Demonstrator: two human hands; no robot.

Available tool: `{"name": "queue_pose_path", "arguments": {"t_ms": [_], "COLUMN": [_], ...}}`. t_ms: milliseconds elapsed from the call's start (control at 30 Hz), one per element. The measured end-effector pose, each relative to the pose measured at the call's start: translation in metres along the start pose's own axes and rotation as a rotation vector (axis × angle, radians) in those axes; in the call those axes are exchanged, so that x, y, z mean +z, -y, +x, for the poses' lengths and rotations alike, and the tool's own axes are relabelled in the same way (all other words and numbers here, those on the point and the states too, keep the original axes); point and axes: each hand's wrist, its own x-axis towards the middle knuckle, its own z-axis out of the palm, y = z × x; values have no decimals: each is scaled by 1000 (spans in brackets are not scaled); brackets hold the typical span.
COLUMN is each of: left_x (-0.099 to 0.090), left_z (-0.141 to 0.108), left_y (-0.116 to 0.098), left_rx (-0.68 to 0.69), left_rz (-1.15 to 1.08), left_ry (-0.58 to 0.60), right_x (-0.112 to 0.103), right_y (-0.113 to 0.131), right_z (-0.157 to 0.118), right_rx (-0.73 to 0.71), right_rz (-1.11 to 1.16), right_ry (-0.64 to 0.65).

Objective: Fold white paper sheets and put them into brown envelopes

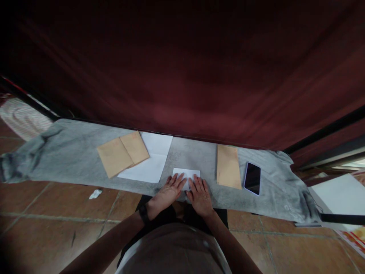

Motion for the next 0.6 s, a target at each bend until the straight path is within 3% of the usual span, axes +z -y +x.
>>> {"name": "queue_pose_path", "arguments": {"t_ms": [267,600], "left_x": [7,8], "left_z": [-1,-9], "left_y": [-13,12], "left_rx": [5,52], "left_rz": [-104,12], "left_ry": [-72,-32], "right_x": [-4,-4], "right_y": [-2,-40], "right_z": [4,5], "right_rx": [-5,-86], "right_rz": [32,217], "right_ry": [23,65]}}
